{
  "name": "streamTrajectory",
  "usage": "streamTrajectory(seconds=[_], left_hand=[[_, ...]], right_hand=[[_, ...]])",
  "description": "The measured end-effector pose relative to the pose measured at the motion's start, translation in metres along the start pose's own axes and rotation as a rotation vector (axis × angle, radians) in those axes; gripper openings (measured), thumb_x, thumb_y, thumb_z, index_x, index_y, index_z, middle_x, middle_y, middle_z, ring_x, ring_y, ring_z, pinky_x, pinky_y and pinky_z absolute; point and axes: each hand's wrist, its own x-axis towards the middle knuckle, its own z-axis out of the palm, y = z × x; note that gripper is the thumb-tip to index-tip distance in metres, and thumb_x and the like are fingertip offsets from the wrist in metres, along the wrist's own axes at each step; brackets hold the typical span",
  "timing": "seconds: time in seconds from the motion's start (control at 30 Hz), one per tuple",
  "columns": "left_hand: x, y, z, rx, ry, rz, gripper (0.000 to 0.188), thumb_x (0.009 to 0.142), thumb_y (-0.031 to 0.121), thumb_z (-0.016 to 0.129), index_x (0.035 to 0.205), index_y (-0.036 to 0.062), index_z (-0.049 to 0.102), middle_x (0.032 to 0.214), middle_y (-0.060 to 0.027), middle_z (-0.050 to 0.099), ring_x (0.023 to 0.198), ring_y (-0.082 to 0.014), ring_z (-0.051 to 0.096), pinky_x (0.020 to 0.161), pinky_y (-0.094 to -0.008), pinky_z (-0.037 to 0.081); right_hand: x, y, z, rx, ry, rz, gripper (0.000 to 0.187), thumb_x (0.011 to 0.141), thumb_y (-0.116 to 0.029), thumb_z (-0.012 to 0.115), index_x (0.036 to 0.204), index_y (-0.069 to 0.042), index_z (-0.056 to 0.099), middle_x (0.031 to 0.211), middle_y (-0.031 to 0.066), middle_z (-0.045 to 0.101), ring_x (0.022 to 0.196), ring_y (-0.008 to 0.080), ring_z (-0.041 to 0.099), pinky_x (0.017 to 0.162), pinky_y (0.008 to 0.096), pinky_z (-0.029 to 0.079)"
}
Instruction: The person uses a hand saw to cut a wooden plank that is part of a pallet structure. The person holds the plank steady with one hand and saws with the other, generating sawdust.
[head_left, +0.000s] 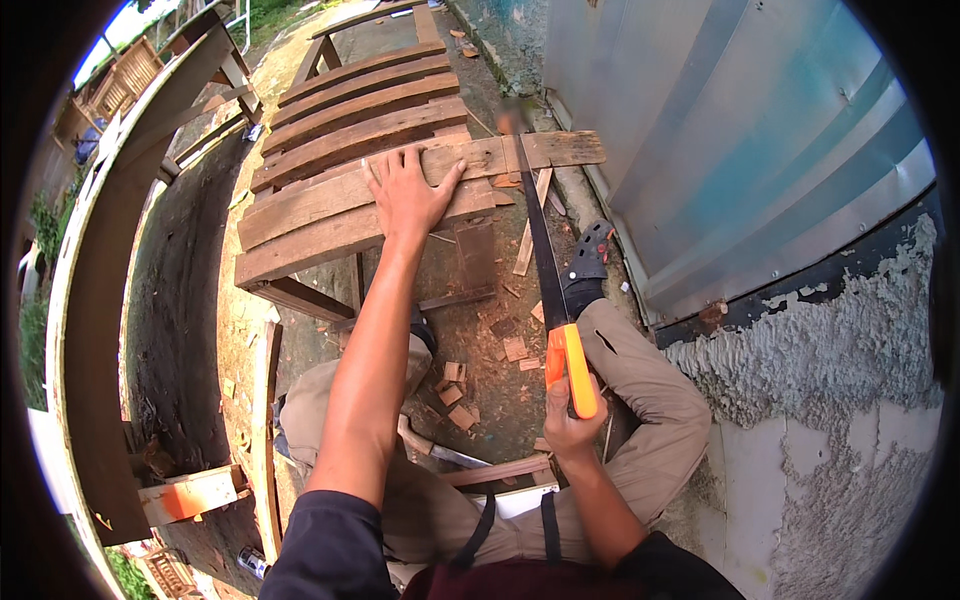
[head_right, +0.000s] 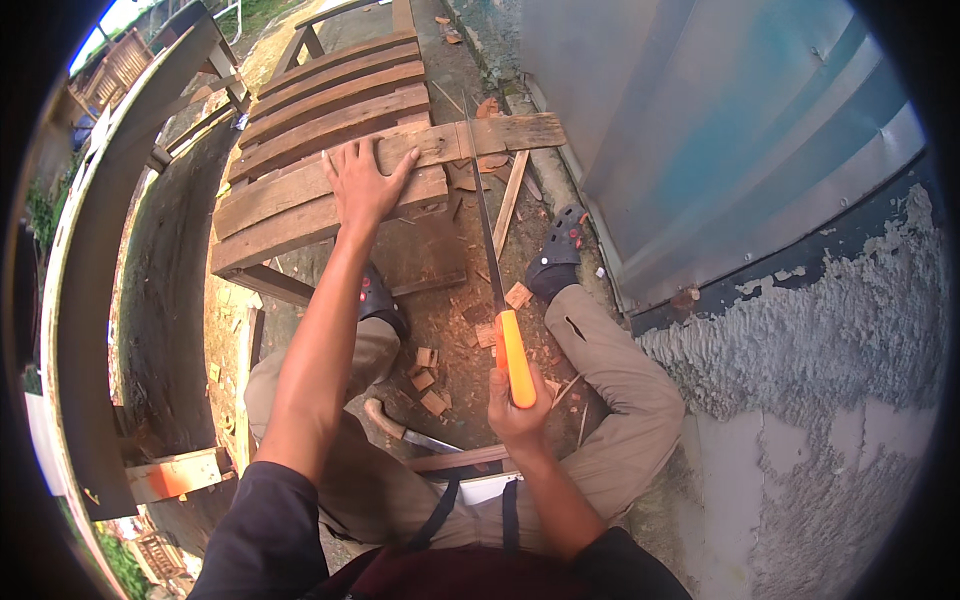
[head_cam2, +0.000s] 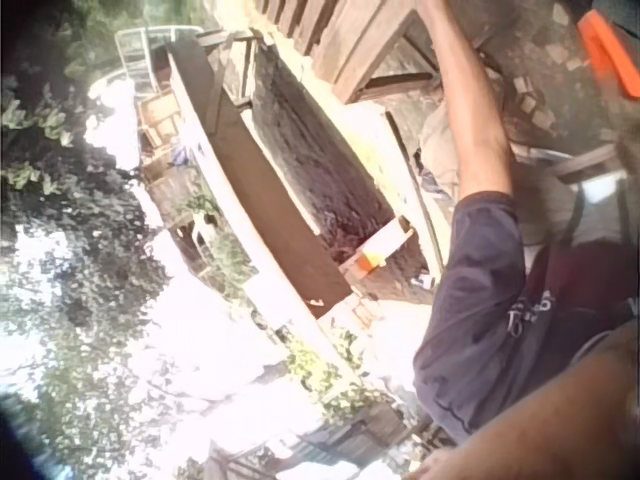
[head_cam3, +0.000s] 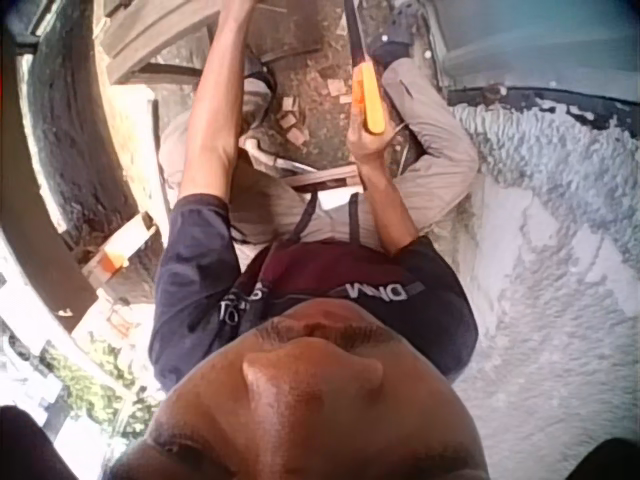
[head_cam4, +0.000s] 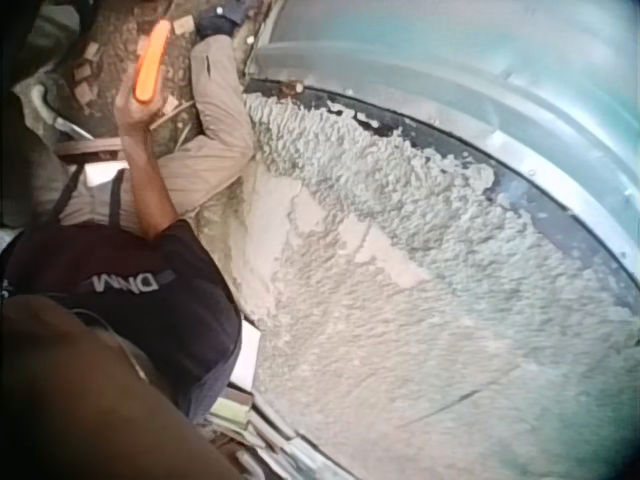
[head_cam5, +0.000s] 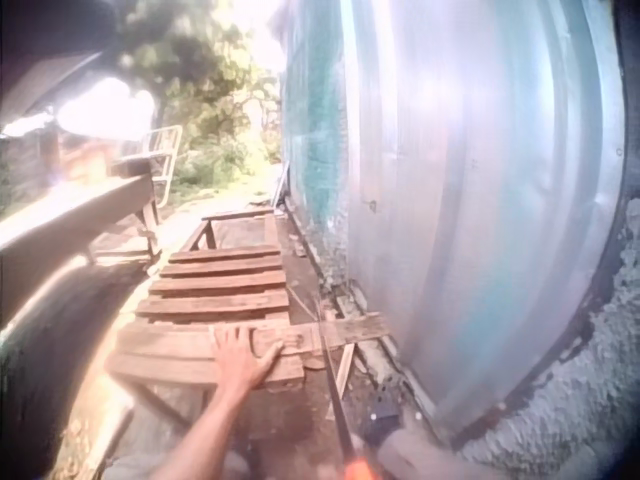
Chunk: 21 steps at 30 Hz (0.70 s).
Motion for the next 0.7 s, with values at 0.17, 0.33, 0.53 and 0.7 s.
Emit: streamTrajectory(seconds=[0.17,0.33,0.53,0.7], left_hand=[[0.002,0.003,0.003,0.004,0.004,0.017,0.082,0.086,0.071,0.064,0.133,0.0037,0.059,0.131,-0.0202,0.056,0.136,-0.0354,0.046,0.125,-0.0576,0.010],[0.003,-0.001,0.005,0.009,0.019,0.018,0.079,0.086,0.070,0.065,0.129,0.0037,0.061,0.130,-0.0188,0.057,0.134,-0.0337,0.047,0.124,-0.0588,0.011],[0.002,-0.002,0.004,-0.028,0.070,0.050,0.078,0.085,0.069,0.066,0.128,0.0037,0.061,0.129,-0.0184,0.058,0.134,-0.0327,0.047,0.124,-0.0583,0.011],[-0.002,-0.001,0.002,-0.027,0.024,0.027,0.077,0.086,0.068,0.066,0.128,0.0034,0.061,0.128,-0.0187,0.059,0.135,-0.0320,0.047,0.124,-0.0579,0.010]], right_hand=[[0.025,0.026,0.009,-0.031,0.018,-0.102,0.029,0.095,-0.022,0.074,0.087,0.001,0.061,0.061,0.0062,0.053,0.050,0.0150,0.052,0.050,0.0298,0.041],[0.016,0.018,0.007,-0.070,-0.037,-0.029,0.033,0.099,-0.028,0.067,0.101,0.005,0.067,0.068,0.0081,0.057,0.060,0.0174,0.056,0.059,0.0322,0.046],[-0.015,0.038,-0.011,-0.144,-0.067,-0.082,0.024,0.096,-0.021,0.068,0.092,0.003,0.065,0.063,0.0070,0.056,0.055,0.0207,0.060,0.056,0.0328,0.047],[-0.028,0.036,-0.020,-0.198,-0.066,-0.148,0.021,0.092,-0.015,0.074,0.087,0.002,0.062,0.059,0.0083,0.055,0.050,0.0223,0.060,0.050,0.0334,0.046]])
